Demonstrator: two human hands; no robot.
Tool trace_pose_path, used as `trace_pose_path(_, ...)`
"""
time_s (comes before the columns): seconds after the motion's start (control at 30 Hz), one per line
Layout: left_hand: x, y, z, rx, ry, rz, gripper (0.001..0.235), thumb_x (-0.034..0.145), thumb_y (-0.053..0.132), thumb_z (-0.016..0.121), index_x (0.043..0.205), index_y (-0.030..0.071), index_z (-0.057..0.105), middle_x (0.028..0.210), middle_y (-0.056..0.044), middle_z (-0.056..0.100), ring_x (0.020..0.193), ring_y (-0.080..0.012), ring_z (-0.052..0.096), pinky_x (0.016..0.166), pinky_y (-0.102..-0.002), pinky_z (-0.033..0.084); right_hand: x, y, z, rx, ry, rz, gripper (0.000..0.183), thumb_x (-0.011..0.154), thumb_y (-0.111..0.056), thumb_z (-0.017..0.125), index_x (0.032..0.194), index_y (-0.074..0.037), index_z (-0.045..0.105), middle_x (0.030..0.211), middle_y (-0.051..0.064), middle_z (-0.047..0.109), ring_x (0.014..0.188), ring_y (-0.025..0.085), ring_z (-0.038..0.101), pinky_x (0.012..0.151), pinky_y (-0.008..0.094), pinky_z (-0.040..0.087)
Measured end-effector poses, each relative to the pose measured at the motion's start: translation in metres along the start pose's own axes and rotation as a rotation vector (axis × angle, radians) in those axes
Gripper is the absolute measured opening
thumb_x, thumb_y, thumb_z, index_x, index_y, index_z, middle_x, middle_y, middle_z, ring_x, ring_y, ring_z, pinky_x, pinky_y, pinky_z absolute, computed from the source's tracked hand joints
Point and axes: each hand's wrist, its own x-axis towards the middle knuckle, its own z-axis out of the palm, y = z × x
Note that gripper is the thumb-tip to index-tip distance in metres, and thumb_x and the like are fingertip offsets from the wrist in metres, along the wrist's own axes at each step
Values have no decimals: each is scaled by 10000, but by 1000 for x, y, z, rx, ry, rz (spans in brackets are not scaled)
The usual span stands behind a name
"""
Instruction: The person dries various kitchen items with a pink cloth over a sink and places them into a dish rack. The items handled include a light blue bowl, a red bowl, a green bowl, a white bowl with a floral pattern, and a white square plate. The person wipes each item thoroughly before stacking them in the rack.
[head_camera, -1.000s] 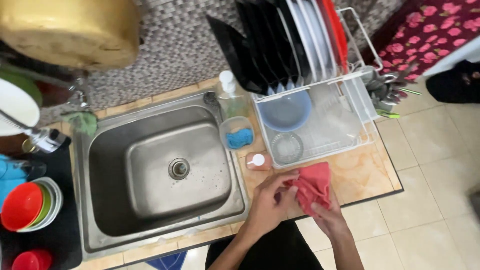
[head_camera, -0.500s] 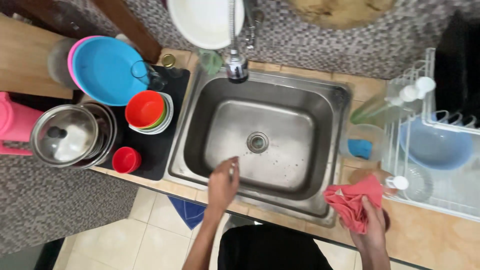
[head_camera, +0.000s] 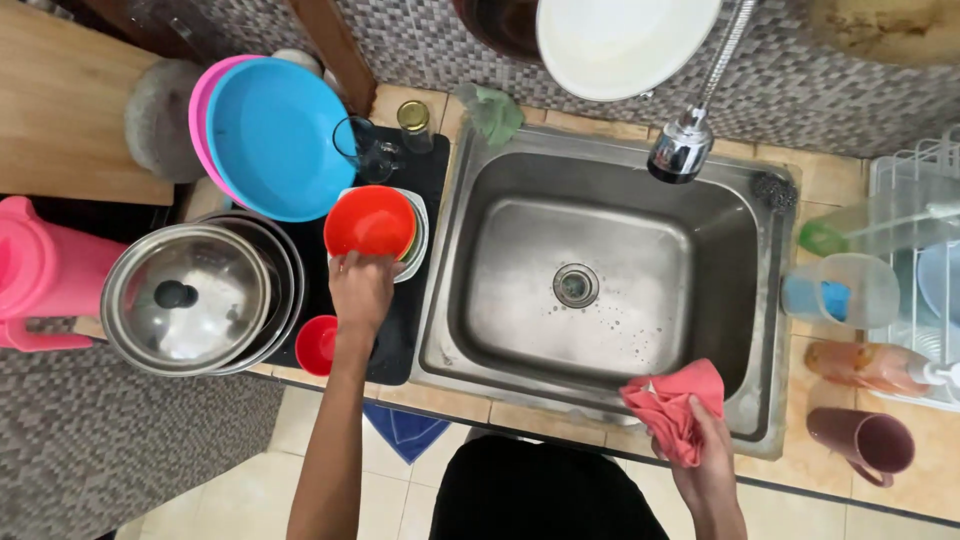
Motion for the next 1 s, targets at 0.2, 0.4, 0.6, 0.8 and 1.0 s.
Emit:
trace_pose_path(0.2,0,-15,-11,-399,11,-218,151,917,279,797,969,140,822,787,-120,735,757,-313,695,834,-444,527,-10,-5,38,-14,57,8,313,1059,-315,487,1196,-43,561,935,143,709,655,246,666,467,330,434)
trace_pose_path(0.4,13,-10,-31,-418,-74,-206,189,847,228,817,932,59,819,822,-185,746,748,-356,722,689,-434,571,-12,-6,47,-20,55,-66,270,1080,-288,499,1233,-71,545,990,114,693,716,216,657,508,337,445)
trace_pose_path(0.6,22,-18,-10,-738,-13,-227,165,874,129,786,962,-7,756,890,-186,762,827,-287,798,720,-346,615,-7,-4,34,-3,49,-61,288,1087,-283,501,1194,-27,576,989,115,702,729,209,662,503,343,443)
trace_pose_path(0.8,24,-9,-16,-362,132,72,102,991,72,672,1045,-15,670,1024,-213,672,962,-398,663,835,-473,534,-14,-15,29,-8,87,-101,285,1073,-277,500,1217,-41,572,982,117,697,718,219,657,521,349,463)
trace_pose_path(1.0,29,-5,-13,-170,16,5,130,1024,150,608,984,30,640,974,-180,637,908,-398,633,821,-506,514,-8,-18,15,-16,70,-105,306,1086,-283,508,1228,-20,574,981,125,701,714,216,658,526,337,456)
